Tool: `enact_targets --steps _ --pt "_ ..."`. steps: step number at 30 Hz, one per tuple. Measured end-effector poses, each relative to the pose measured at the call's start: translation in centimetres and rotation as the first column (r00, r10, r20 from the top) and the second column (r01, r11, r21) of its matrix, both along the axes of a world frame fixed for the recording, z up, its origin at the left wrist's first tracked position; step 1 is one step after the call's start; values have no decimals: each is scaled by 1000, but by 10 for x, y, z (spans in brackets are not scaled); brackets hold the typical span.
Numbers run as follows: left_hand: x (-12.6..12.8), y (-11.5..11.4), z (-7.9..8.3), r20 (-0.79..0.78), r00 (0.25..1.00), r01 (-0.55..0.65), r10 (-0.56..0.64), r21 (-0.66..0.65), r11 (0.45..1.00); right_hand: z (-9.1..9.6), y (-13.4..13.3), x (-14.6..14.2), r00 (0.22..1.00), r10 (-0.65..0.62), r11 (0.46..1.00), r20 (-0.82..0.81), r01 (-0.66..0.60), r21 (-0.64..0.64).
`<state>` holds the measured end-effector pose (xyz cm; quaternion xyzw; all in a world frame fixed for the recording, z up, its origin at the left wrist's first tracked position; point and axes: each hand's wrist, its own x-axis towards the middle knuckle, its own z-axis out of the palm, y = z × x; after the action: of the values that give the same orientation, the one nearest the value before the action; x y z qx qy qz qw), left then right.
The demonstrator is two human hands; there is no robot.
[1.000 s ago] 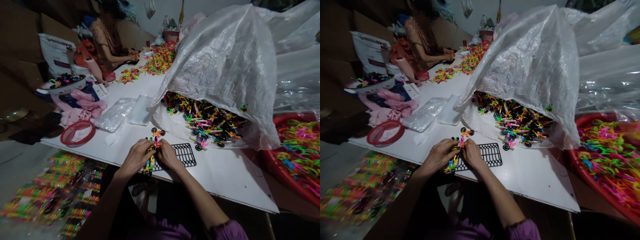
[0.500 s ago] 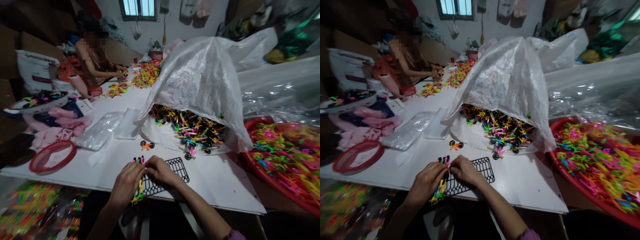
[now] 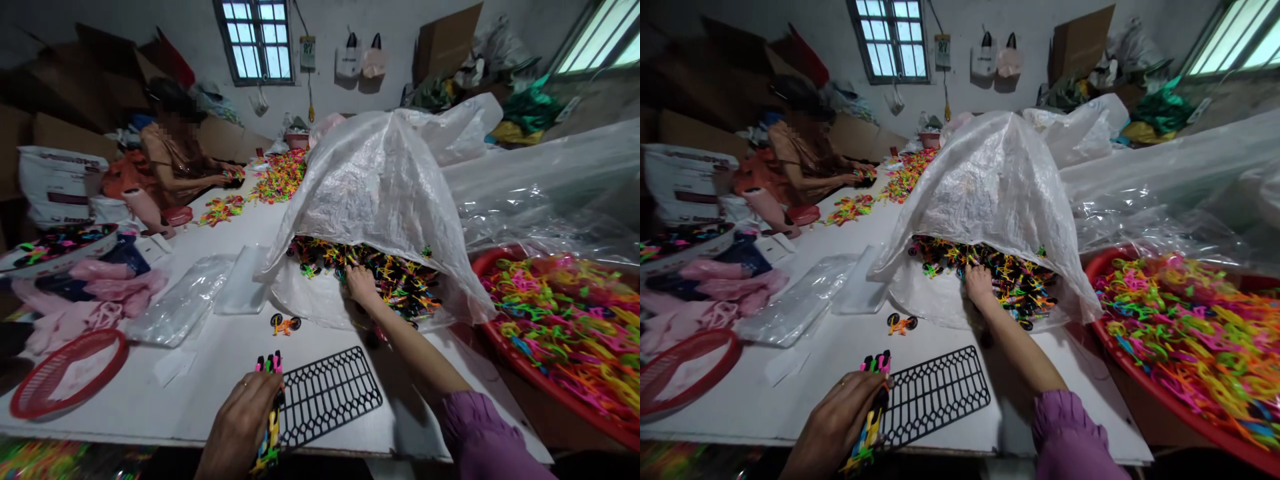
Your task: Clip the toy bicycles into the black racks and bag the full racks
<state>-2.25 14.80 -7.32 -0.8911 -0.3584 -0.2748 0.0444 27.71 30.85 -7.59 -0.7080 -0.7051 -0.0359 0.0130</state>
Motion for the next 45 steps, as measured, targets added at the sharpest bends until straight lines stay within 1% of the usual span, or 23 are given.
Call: enact_targets --steps 3,5,8,10,11,13,15,17,19,21,22,23,24,26,28,29,31,33,34,36,40,42,45 --pt "4 4 4 27 998 -58 60 -89 994 11 2 7 998 54 998 6 -54 -16" --pt "7 8 7 29 996 -77 81 -117 990 19 -4 1 994 105 994 11 -105 -8" --pt "10 16 10 29 993 -109 113 -116 987 21 -26 -27 969 245 969 -20 -244 43" --pt "10 19 14 41 989 -134 141 -136 982 15 -45 -49 930 362 932 -59 -363 2" --pt "8 19 18 65 985 -150 160 -144 978 10 -53 -57 917 391 918 -82 -395 -39" --pt "2 16 25 144 964 -200 223 -160 967 0 -66 -67 926 360 924 -116 -371 -89" --pt "-7 6 32 240 918 -274 316 -195 942 -7 -71 -67 949 283 953 -142 -295 -67" --pt "-13 -8 36 279 880 -312 384 -268 911 -9 -70 -63 952 258 960 -165 -272 -64" --pt "-13 -24 35 251 891 -293 378 -318 902 -7 -67 -61 943 279 948 -180 -300 -106" --pt "-5 -36 32 183 934 -243 307 -304 921 0 -69 -63 919 294 939 -261 -329 -102" --pt "0 -40 30 141 952 -225 273 -286 932 4 -73 -66 895 288 941 -340 -331 -75" --pt "5 -43 28 100 964 -210 245 -271 939 7 -80 -70 855 273 946 -441 -322 -39" --pt "10 -44 26 66 972 -201 225 -263 944 9 -90 -75 793 259 950 -551 -312 -2" --pt "17 -43 25 26 977 -198 212 -260 945 8 -117 -86 634 243 950 -734 -308 49" --pt "19 -40 25 12 978 -197 207 -258 946 -2 -147 -97 497 238 938 -834 -341 65" --pt "19 -40 24 8 978 -200 209 -255 946 -10 -160 -103 453 218 936 -864 -349 54" --pt "17 -39 22 11 979 -195 204 -251 948 -27 -179 -114 395 154 953 -906 -302 30" --pt "16 -39 19 33 981 -176 190 -247 953 -40 -188 -124 349 114 972 -930 -232 32" --pt "15 -39 18 51 982 -163 180 -242 956 -44 -189 -128 337 114 977 -935 -209 44" --pt "15 -40 16 80 983 -142 165 -234 962 -49 -188 -135 353 156 975 -923 -205 86" --pt "15 -43 17 60 988 -120 143 -281 952 -53 -189 -142 475 257 957 -842 -247 153" --pt "16 -44 18 45 991 -108 128 -309 945 -52 -191 -141 528 276 951 -803 -271 149" --pt "19 -45 17 40 987 -137 154 -279 950 -45 -191 -140 612 315 929 -725 -354 105"
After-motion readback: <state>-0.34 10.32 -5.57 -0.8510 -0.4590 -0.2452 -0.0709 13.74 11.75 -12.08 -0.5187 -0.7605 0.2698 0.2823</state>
